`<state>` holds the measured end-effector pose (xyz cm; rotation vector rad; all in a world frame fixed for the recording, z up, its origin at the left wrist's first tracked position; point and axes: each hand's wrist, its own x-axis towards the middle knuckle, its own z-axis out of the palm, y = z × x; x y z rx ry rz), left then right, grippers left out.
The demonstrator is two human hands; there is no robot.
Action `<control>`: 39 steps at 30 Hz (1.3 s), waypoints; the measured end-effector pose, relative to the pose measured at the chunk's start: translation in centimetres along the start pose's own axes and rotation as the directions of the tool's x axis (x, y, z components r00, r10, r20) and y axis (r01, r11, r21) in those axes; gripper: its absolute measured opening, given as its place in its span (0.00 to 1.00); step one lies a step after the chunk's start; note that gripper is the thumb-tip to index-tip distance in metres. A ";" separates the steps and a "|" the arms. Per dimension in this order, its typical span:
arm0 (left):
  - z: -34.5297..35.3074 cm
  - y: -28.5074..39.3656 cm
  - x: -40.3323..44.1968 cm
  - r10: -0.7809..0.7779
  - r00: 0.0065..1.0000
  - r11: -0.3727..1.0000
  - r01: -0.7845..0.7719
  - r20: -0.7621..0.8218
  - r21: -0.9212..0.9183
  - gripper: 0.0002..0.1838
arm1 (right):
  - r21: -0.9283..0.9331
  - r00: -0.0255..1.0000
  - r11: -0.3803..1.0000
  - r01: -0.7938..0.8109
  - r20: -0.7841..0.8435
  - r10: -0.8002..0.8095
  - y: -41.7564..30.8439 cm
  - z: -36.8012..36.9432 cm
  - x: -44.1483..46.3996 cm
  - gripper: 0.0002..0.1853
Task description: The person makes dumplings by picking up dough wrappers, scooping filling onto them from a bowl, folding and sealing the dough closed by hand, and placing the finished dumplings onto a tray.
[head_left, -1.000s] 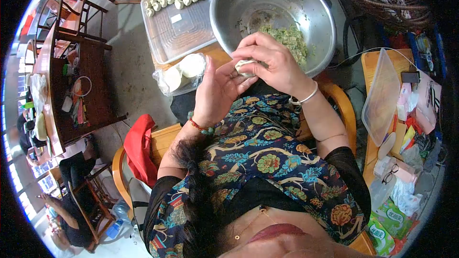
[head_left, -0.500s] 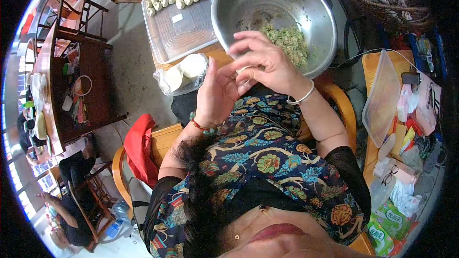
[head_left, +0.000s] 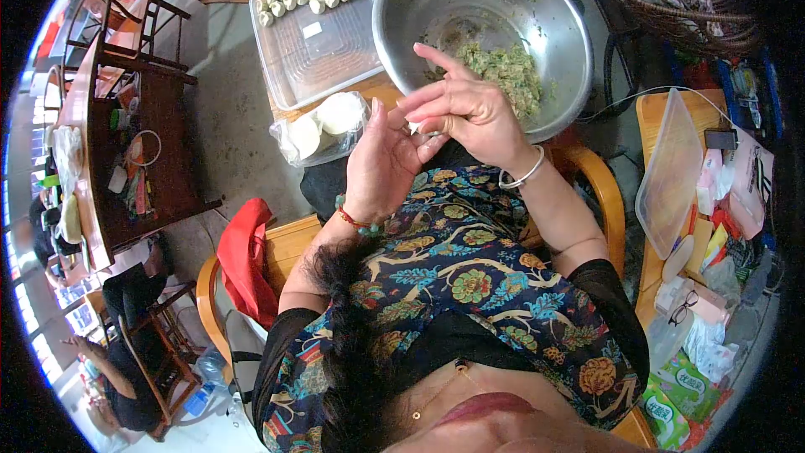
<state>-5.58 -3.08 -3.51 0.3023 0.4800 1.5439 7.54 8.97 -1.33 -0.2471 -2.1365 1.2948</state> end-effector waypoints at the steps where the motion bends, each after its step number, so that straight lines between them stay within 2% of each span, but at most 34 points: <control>1: -0.3 0.0 0.0 0.000 1.000 1.000 0.000 0.000 0.000 0.35 | 0.023 1.000 1.000 -0.004 0.008 0.004 0.0 0.0 0.0 0.10; 3: -0.7 0.1 0.1 0.015 0.993 0.996 -0.004 0.121 -0.088 0.32 | -0.015 1.000 1.000 -0.014 -0.018 0.013 -0.6 0.3 0.2 0.11; 4: -0.4 0.0 0.1 0.014 0.993 0.996 -0.004 0.120 -0.088 0.32 | -0.053 0.999 0.998 -0.026 -0.043 0.023 -0.8 0.3 0.2 0.11; 6: 0.5 -0.1 0.0 0.041 0.997 0.999 -0.042 -0.073 -0.022 0.27 | 0.023 0.999 0.999 -0.043 -0.016 0.044 -0.2 0.4 -0.1 0.13; 8: 0.2 -0.2 -0.1 0.051 0.998 0.998 -0.052 -0.038 -0.032 0.25 | 0.096 0.998 0.994 -0.061 0.012 0.060 0.2 0.1 0.0 0.14; 10: 0.2 0.0 0.0 0.057 0.998 0.997 -0.057 -0.002 -0.043 0.23 | -0.124 0.992 0.986 0.114 0.061 -0.107 0.2 -0.2 0.2 0.19; 11: 0.3 0.1 0.1 0.057 0.998 0.998 -0.057 0.001 0.016 0.22 | -0.123 0.993 0.986 0.112 0.060 -0.105 -0.2 -0.1 0.0 0.19; 12: 0.6 0.3 0.2 0.057 0.998 0.996 -0.057 0.004 0.075 0.22 | 0.076 0.996 0.993 -0.086 0.001 0.086 -1.0 0.2 -0.4 0.21; 13: 0.8 0.5 0.1 0.055 0.998 0.996 -0.055 0.001 0.073 0.22 | 0.279 0.960 0.923 -0.265 -0.017 0.281 -1.4 0.3 -0.6 0.23; 14: 1.0 0.6 0.1 0.073 0.997 0.995 -0.072 -0.010 0.064 0.22 | 0.280 0.959 0.922 -0.269 -0.015 0.284 -1.6 0.2 -0.6 0.23; 16: 0.8 0.6 0.1 0.087 0.996 0.995 -0.086 -0.025 0.053 0.23 | 0.036 0.993 0.993 -0.115 -0.037 0.116 -1.6 0.1 -0.5 0.25; 22: 0.1 0.0 0.1 0.109 0.994 0.988 -0.109 0.003 0.110 0.23 | -0.037 0.990 0.998 -0.053 -0.129 0.048 -0.7 0.8 -0.8 0.22; 26: 0.1 -0.2 0.0 0.167 0.984 0.970 -0.174 0.057 0.170 0.23 | 0.050 0.971 0.999 0.008 -0.238 0.004 0.1 2.3 -1.1 0.20; 28: 0.0 -0.4 0.0 0.176 0.982 0.964 -0.185 0.063 0.191 0.23 | 0.075 0.954 0.995 -0.060 -0.290 0.079 -0.3 2.7 -1.4 0.18; 32: -0.6 -0.5 -0.1 0.168 0.984 0.974 -0.175 0.056 0.147 0.24 | 0.089 0.954 0.992 -0.086 -0.279 0.108 -0.1 2.7 -1.3 0.19; 34: -0.7 -0.1 -0.2 0.159 0.986 0.977 -0.164 0.047 0.133 0.24 | -0.050 0.985 0.996 -0.075 -0.157 0.066 -0.6 1.9 -0.8 0.18; 35: -0.7 0.1 -0.3 0.142 0.989 0.980 -0.145 0.034 0.138 0.23 | -0.053 0.986 0.996 -0.071 -0.154 0.062 -1.0 1.5 -0.6 0.18; 37: -0.9 0.3 -0.5 0.128 0.992 0.982 -0.130 0.019 0.140 0.23 | -0.235 0.996 0.971 -0.030 -0.094 0.007 -2.1 1.1 0.0 0.18; 38: -1.1 0.3 -0.5 0.151 0.988 0.975 -0.143 -0.039 0.172 0.23 | -0.236 0.996 0.971 -0.028 -0.091 0.007 -2.5 0.8 0.6 0.18; 39: -1.3 0.2 -0.6 0.175 0.980 0.967 -0.153 -0.096 0.204 0.22 | -0.393 0.995 0.916 0.080 -0.020 -0.096 -3.0 0.5 1.2 0.16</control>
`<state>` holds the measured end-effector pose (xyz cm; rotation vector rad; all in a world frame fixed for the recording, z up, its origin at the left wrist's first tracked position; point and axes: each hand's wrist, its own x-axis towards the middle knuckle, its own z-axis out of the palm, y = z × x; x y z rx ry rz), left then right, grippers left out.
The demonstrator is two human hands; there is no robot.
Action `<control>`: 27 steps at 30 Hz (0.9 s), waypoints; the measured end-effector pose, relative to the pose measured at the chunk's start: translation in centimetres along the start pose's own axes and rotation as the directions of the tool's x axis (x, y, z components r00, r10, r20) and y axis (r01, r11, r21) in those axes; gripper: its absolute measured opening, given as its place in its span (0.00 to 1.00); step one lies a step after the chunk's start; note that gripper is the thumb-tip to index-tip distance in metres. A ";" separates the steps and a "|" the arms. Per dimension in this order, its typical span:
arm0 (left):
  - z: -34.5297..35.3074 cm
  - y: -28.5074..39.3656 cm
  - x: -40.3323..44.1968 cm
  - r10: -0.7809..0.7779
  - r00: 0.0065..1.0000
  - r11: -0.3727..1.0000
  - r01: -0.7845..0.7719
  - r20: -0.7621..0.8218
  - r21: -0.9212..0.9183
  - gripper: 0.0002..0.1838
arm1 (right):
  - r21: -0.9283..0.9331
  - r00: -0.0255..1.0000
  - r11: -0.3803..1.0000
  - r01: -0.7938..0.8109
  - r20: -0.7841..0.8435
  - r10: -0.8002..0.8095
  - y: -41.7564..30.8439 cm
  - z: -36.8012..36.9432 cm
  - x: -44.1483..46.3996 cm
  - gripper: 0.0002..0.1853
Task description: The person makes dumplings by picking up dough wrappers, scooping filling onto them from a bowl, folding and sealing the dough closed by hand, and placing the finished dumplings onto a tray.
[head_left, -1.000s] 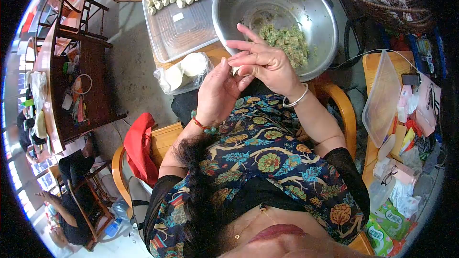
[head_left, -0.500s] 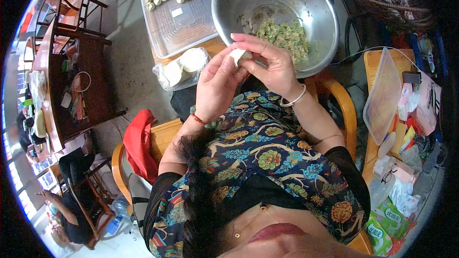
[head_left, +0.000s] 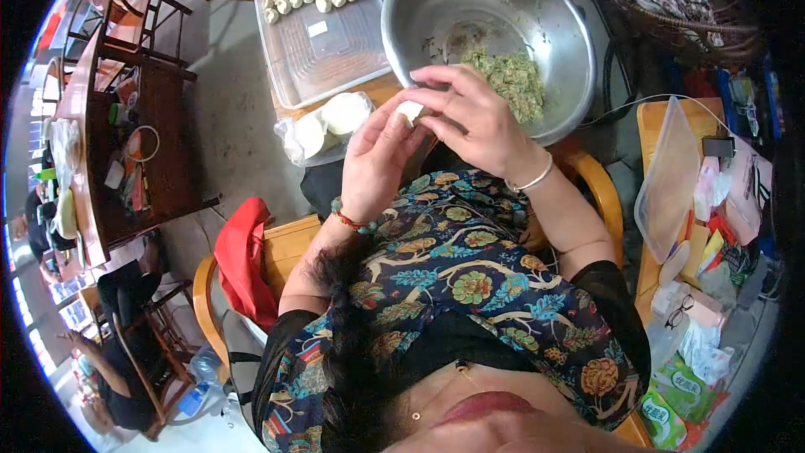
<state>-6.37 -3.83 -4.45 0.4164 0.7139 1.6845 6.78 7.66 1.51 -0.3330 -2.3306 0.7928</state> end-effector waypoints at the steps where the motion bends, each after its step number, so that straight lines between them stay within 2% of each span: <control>1: -0.3 0.0 -0.1 0.003 1.000 1.000 -0.003 -0.002 -0.003 0.22 | -0.156 0.992 0.980 0.122 0.044 -0.116 -0.1 -0.2 0.6 0.14; 2: -0.6 0.0 -0.1 0.005 1.000 1.000 -0.005 0.011 0.011 0.23 | -0.156 0.992 0.980 0.126 0.049 -0.120 -0.1 -0.3 1.1 0.14; 4: -1.1 0.5 0.0 0.023 1.000 1.000 -0.023 0.018 0.017 0.23 | -0.206 0.952 0.942 0.266 0.212 -0.222 -0.2 0.0 2.4 0.13; 5: -1.2 0.8 -0.1 0.025 1.000 1.000 -0.025 0.002 0.005 0.24 | -0.202 0.948 0.940 0.274 0.221 -0.229 -0.2 0.3 2.9 0.13; 7: -1.6 1.1 -0.2 0.041 0.999 0.999 -0.041 -0.020 -0.014 0.24 | -0.274 0.910 0.890 0.365 0.305 -0.280 -0.3 0.7 3.9 0.06; 11: -3.1 2.5 -0.6 0.092 0.994 0.993 -0.096 -0.064 -0.063 0.25 | -0.237 0.841 0.856 0.459 0.427 -0.333 -0.4 2.2 7.3 0.04; 13: -3.8 3.4 -0.8 0.113 0.989 0.988 -0.122 -0.095 -0.093 0.26 | -0.214 0.832 0.882 0.419 0.479 -0.279 0.5 3.4 9.3 0.06; 14: -4.1 3.6 -0.8 0.114 0.987 0.988 -0.125 -0.110 -0.096 0.26 | -0.201 0.860 0.897 0.393 0.425 -0.282 1.7 4.1 10.5 0.07; 17: -4.8 4.6 -1.3 0.102 0.982 0.986 -0.121 -0.161 -0.113 0.25 | -0.262 0.903 0.934 0.241 0.414 -0.116 5.4 6.6 15.8 0.08; 19: -5.2 4.5 -1.9 0.081 0.980 0.997 -0.081 -0.184 0.008 0.24 | -0.239 0.931 0.971 0.028 0.361 0.062 7.9 8.7 18.8 0.08; 21: -4.3 3.3 -2.3 0.054 0.991 0.998 -0.049 -0.119 0.044 0.22 | -0.268 0.935 0.963 -0.001 0.342 0.096 12.1 9.7 20.3 0.09; 23: -5.4 3.0 -2.3 0.007 0.999 1.000 -0.006 -0.049 0.027 0.21 | -0.412 0.911 0.905 -0.105 0.326 0.253 15.6 12.7 22.0 0.10; 24: -5.6 2.9 -2.3 -0.010 0.999 1.000 0.011 -0.052 0.021 0.20 | -0.415 0.909 0.905 -0.093 0.336 0.247 16.6 13.8 22.4 0.10; 26: -5.6 3.3 -2.7 -0.047 0.998 0.996 0.050 -0.051 0.075 0.19 | -0.575 0.885 0.795 -0.194 0.248 0.395 18.2 15.6 23.0 0.08; 27: -5.8 3.3 -2.8 -0.057 0.998 0.993 0.060 -0.034 0.100 0.19 | -0.577 0.884 0.795 -0.186 0.255 0.392 19.4 16.4 23.2 0.08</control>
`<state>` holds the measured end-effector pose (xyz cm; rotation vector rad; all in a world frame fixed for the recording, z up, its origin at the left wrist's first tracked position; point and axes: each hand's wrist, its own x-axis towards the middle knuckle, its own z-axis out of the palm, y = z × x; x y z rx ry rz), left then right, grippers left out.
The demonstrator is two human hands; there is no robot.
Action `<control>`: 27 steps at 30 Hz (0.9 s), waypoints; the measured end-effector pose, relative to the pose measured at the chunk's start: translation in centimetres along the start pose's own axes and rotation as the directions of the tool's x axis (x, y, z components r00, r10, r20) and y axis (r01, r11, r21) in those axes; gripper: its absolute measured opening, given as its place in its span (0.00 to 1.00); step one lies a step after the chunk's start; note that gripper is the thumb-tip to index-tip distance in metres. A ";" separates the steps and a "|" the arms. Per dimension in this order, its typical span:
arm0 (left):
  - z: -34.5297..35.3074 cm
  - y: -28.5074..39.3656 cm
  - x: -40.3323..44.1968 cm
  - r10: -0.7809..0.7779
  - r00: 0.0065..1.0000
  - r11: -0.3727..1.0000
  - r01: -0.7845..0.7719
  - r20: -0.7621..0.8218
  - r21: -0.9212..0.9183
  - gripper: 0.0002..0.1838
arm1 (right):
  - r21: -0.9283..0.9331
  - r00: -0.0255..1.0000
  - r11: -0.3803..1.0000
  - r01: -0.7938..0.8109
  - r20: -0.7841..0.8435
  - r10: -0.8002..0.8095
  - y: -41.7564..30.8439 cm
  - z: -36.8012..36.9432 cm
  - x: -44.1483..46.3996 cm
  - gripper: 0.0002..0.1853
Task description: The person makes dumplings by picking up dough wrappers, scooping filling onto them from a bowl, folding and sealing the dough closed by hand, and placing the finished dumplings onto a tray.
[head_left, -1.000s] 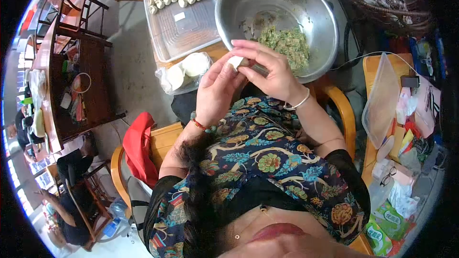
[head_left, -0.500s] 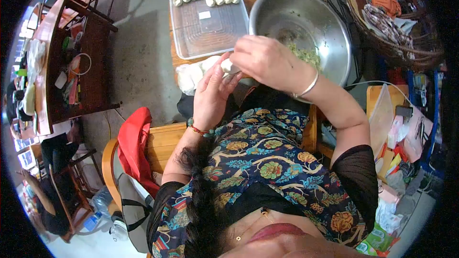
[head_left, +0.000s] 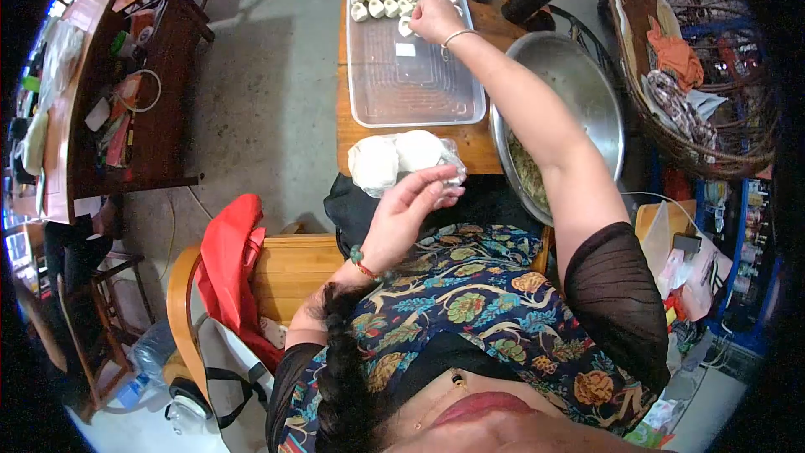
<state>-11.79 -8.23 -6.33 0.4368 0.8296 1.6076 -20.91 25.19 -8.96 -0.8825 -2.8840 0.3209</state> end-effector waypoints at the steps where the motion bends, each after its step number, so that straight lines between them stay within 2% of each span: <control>1: 1.9 -0.6 -0.3 -0.003 0.999 1.000 0.004 0.035 -0.013 0.18 | -0.005 0.998 0.998 -0.056 -0.017 0.056 1.6 -0.6 -0.6 0.08; 3: 1.2 -0.6 -0.2 -0.002 0.999 1.000 0.002 0.050 0.001 0.18 | -0.004 0.991 0.992 -0.129 -0.031 0.128 2.2 1.1 0.5 0.07; 7: 0.7 -0.4 -0.4 -0.003 0.998 0.999 0.000 0.068 0.047 0.18 | -0.035 0.991 0.990 -0.135 0.013 0.135 2.3 1.8 1.0 0.07; 9: 1.8 -0.4 -0.7 -0.019 0.997 0.999 0.016 0.073 0.048 0.18 | -0.027 0.977 0.981 -0.194 0.078 0.196 3.0 1.0 -0.2 0.12; 13: 1.7 -0.4 -0.7 -0.018 0.999 0.999 0.016 0.050 0.043 0.18 | -0.062 0.977 0.975 -0.215 -0.011 0.215 3.1 2.2 -0.1 0.08; 16: 2.7 0.0 -1.0 -0.032 0.999 0.999 0.032 0.028 0.023 0.18 | -0.075 0.981 0.979 -0.192 -0.002 0.192 3.3 1.8 -1.3 0.08; 18: 2.7 0.2 -1.1 -0.036 0.999 0.999 0.036 0.017 0.022 0.17 | -0.050 0.987 0.990 -0.135 0.077 0.139 3.0 1.4 -1.6 0.08; 19: 2.7 0.3 -1.1 -0.031 0.999 0.999 0.031 0.011 0.018 0.17 | -0.010 0.984 0.990 -0.143 0.111 0.143 2.9 0.9 -1.6 0.13; 20: 2.7 0.4 -1.2 -0.028 1.000 1.000 0.028 0.004 0.013 0.17 | -0.003 0.983 0.989 -0.149 0.110 0.149 2.8 0.5 -1.4 0.13; 22: 2.8 0.4 -1.4 -0.034 0.999 0.998 0.034 0.007 0.047 0.18 | -0.093 0.991 0.995 -0.020 0.127 0.032 3.1 0.3 -1.4 0.15; 25: 3.1 0.2 -1.7 -0.040 0.999 0.997 0.039 0.021 0.065 0.18 | 0.038 0.995 0.994 0.100 0.029 -0.101 0.4 -4.9 -4.1 0.17; 26: 3.3 0.1 -1.8 -0.028 0.998 0.997 0.025 0.048 0.067 0.18 | 0.212 0.988 0.968 0.135 0.047 -0.148 -1.1 -7.1 -6.0 0.15; 27: 3.6 0.0 -2.0 -0.042 0.997 0.997 0.038 0.059 0.065 0.18 | 0.349 0.984 0.921 0.173 -0.025 -0.175 -2.0 -8.0 -8.3 0.12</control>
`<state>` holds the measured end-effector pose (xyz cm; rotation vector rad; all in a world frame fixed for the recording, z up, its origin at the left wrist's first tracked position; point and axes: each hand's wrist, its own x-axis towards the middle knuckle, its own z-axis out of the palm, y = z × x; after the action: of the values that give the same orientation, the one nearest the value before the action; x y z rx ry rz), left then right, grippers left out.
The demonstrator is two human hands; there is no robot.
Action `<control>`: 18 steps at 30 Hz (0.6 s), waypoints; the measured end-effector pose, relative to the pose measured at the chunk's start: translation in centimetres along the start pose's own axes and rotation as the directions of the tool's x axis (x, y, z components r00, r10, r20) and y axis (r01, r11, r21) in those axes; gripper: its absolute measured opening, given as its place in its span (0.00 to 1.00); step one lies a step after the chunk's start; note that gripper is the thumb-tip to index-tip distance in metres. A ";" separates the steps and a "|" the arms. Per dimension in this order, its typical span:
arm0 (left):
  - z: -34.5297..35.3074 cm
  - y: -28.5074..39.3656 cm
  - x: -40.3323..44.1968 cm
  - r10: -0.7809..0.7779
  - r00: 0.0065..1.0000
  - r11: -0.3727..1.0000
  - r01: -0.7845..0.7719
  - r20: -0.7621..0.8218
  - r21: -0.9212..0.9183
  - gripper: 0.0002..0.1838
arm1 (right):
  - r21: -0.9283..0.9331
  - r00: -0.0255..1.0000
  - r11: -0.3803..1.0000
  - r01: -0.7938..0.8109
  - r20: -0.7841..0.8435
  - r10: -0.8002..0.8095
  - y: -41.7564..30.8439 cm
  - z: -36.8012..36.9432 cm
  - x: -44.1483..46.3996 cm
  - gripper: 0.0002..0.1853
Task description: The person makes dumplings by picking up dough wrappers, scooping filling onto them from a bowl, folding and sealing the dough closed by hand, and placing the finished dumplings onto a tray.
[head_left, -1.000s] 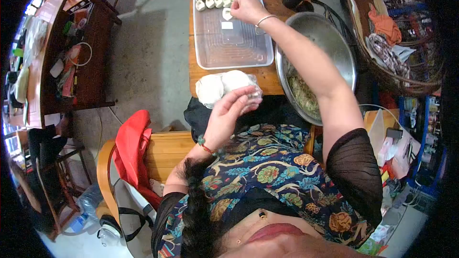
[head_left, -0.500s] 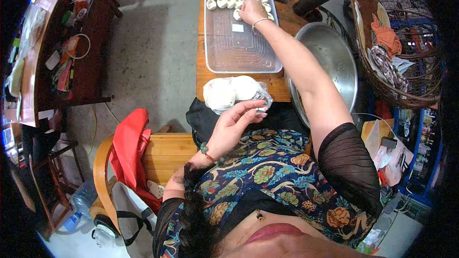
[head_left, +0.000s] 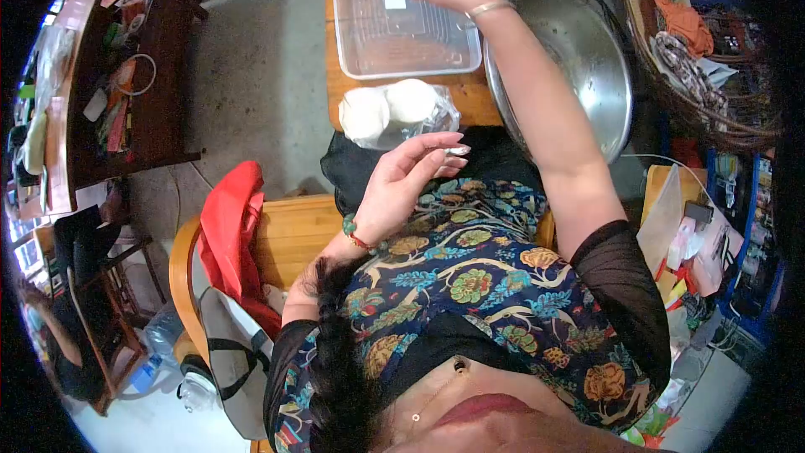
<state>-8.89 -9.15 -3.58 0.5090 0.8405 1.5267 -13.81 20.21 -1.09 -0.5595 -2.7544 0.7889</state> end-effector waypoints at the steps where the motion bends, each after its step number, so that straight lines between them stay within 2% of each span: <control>1: 0.3 -0.1 -0.1 -0.009 1.000 1.000 0.009 0.012 -0.003 0.18 | -0.068 0.997 0.995 0.068 0.027 -0.066 -2.2 -0.9 -2.2 0.11; 2: 0.6 -0.4 -0.2 -0.017 1.000 1.000 0.017 0.007 -0.004 0.18 | -0.133 0.990 0.982 0.136 0.060 -0.129 -4.1 -1.4 -4.5 0.09; 5: 0.8 -0.9 -0.4 -0.044 0.998 0.998 0.042 0.042 0.039 0.17 | -0.069 0.952 0.968 0.241 0.211 -0.222 -6.2 0.6 -10.5 0.07; 6: 1.0 -1.1 -0.4 -0.054 0.997 0.998 0.052 0.057 0.036 0.16 | -0.114 0.931 0.958 0.263 0.292 -0.221 -6.2 1.7 -11.8 0.06; 7: 1.0 -1.2 -0.4 -0.062 0.995 0.998 0.060 0.072 0.032 0.16 | -0.014 0.921 0.977 0.214 0.336 -0.197 -6.0 2.9 -12.9 0.05; 9: 1.2 -1.3 -0.5 -0.056 0.995 0.997 0.052 0.081 0.054 0.16 | -0.058 0.939 0.985 0.162 0.316 -0.136 -5.2 5.4 -14.5 0.06; 13: 1.2 -1.5 -0.7 -0.065 0.992 0.994 0.055 0.111 0.093 0.17 | -0.145 0.950 0.974 0.175 0.284 -0.129 -3.3 8.7 -14.8 0.10; 15: 1.2 -1.4 -0.8 -0.059 0.992 0.993 0.047 0.115 0.109 0.17 | -0.107 0.976 0.972 0.208 0.094 -0.198 -2.6 9.8 -14.7 0.08; 18: 1.2 -1.2 -1.1 -0.061 0.993 0.993 0.049 0.106 0.109 0.17 | -0.191 0.980 0.966 0.172 0.135 -0.147 -2.4 10.7 -14.6 0.10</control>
<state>-7.06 -9.98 -3.60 0.6366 0.8468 1.3963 -4.63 7.33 -10.21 -0.3278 -2.9657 0.5261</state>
